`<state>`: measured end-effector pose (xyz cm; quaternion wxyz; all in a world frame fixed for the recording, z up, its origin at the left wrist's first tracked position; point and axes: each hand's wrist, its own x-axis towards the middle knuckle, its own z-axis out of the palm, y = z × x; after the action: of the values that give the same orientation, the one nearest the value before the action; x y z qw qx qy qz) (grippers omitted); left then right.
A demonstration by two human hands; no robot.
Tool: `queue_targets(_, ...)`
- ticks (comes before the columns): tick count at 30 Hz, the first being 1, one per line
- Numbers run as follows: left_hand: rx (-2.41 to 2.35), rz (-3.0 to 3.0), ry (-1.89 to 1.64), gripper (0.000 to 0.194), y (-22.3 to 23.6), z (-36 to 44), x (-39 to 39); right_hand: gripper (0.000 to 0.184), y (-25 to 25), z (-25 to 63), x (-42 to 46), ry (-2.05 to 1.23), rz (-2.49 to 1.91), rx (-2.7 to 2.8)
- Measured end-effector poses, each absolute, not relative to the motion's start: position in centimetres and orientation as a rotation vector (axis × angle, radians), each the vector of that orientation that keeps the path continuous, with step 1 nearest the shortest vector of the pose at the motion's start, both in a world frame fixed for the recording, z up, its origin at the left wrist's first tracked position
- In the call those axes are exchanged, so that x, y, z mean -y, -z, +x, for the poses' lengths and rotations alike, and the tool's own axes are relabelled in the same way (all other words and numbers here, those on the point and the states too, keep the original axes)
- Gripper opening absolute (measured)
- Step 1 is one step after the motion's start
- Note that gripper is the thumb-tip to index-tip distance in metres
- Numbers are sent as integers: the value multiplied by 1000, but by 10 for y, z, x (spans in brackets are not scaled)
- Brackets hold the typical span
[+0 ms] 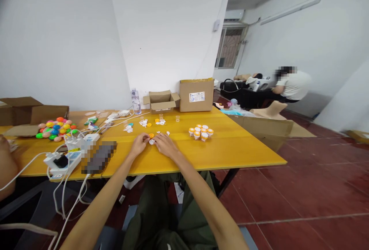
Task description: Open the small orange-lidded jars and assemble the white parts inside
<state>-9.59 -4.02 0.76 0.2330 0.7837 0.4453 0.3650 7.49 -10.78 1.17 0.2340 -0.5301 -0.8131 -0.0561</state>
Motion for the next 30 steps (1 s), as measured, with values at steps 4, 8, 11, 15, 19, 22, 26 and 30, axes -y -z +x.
queue_targets(4, -1088, 2153, -992, 13, -9, -94, 44, 36, -11, 75, 107, 210, -1542, 2154)
queue_targets(8, -1033, 2198, -978, 11, -11, -93, 50, 44, -13, 74, 107, 221, -1581, 2165)
queue_targets(11, -1053, 2256, -958, 16, -12, -94, 52, 44, -15, 74, 107, 208, -1612, 2182)
queue_targets(15, -1079, 2310, -915, 14, -12, -95, 52, 41, -13, 75, 107, 226, -1655, 2124)
queue_targets(19, -1114, 2320, -935, 8, -11, -95, 50, 41, -11, 76, 103, 228, -1665, 2127)
queue_targets(22, -1133, 2319, -958, 8, -11, -95, 50, 42, -13, 76, 98, 218, -1675, 2152)
queue_targets(26, -1133, 2314, -947, 9, -14, -94, 51, 42, -18, 76, 91, 181, -1695, 2186)
queue_targets(30, -1125, 2301, -948, 7, -18, -94, 53, 42, -21, 78, 89, 126, -1713, 2208)
